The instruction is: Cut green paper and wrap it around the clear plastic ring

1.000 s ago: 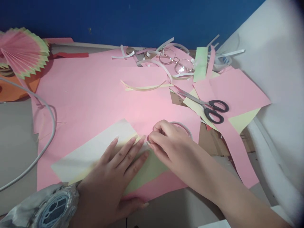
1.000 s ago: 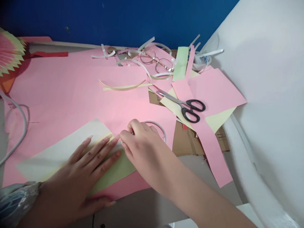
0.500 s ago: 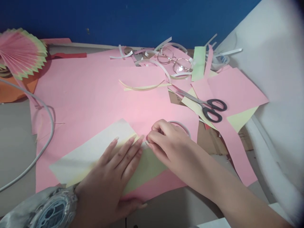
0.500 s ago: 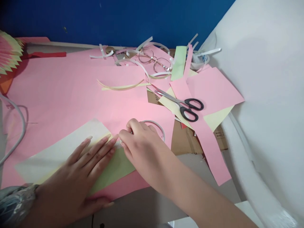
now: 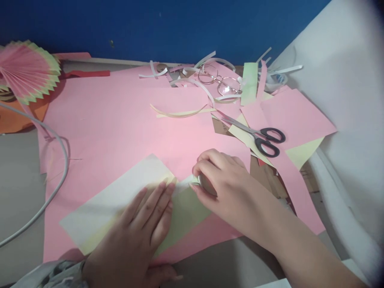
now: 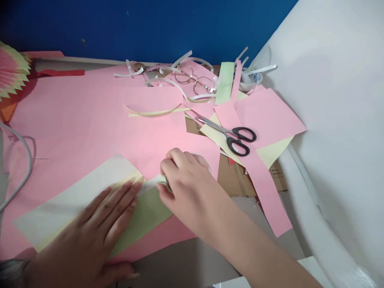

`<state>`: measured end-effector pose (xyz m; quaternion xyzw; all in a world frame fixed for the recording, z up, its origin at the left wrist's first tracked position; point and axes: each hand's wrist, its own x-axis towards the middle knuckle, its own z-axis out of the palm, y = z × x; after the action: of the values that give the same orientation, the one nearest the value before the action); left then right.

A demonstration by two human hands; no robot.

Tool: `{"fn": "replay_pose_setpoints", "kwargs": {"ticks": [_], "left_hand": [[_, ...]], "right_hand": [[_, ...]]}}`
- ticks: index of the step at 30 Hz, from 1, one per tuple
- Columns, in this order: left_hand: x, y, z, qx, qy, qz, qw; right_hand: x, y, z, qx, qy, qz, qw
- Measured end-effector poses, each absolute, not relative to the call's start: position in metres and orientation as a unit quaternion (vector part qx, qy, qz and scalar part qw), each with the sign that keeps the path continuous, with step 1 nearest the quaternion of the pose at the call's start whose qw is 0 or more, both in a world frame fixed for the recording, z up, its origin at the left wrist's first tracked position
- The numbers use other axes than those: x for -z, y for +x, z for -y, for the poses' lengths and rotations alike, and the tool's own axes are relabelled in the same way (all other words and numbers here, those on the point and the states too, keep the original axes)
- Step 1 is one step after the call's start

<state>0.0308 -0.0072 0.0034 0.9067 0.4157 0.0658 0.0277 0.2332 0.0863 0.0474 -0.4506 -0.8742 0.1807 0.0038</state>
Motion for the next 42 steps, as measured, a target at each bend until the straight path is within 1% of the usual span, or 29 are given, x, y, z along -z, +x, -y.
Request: {"fn": "replay_pose_setpoints", "kwargs": {"ticks": [5,9,11,14,20,29,35,42], "left_hand": [[-0.004,0.031,0.007,-0.083,0.904,-0.418,0.031],[-0.005,0.031,-0.002,-0.131,0.901,-0.409,0.055],[-0.005,0.031,-0.006,-0.118,0.91,-0.393,0.059],[-0.006,0.032,-0.01,-0.066,0.916,-0.39,0.065],[-0.008,0.03,-0.003,-0.051,0.912,-0.403,0.055],[-0.007,0.03,0.007,-0.056,0.908,-0.414,0.037],[-0.004,0.029,0.0,-0.101,0.907,-0.406,0.054],[-0.004,0.032,-0.007,-0.065,0.912,-0.4,0.062]], "right_hand": [[-0.052,0.236,-0.088,-0.168,-0.435,0.884,-0.015],[-0.056,0.232,-0.084,-0.153,-0.408,0.9,0.001],[-0.056,0.231,-0.081,-0.134,-0.395,0.909,0.007],[-0.055,0.231,-0.079,-0.109,-0.383,0.917,0.005],[-0.053,0.232,-0.08,-0.086,-0.394,0.913,-0.066],[-0.056,0.229,-0.08,-0.153,-0.407,0.897,-0.081],[-0.054,0.226,-0.081,-0.162,-0.42,0.89,-0.07],[-0.05,0.225,-0.082,-0.163,-0.422,0.89,-0.062]]}}
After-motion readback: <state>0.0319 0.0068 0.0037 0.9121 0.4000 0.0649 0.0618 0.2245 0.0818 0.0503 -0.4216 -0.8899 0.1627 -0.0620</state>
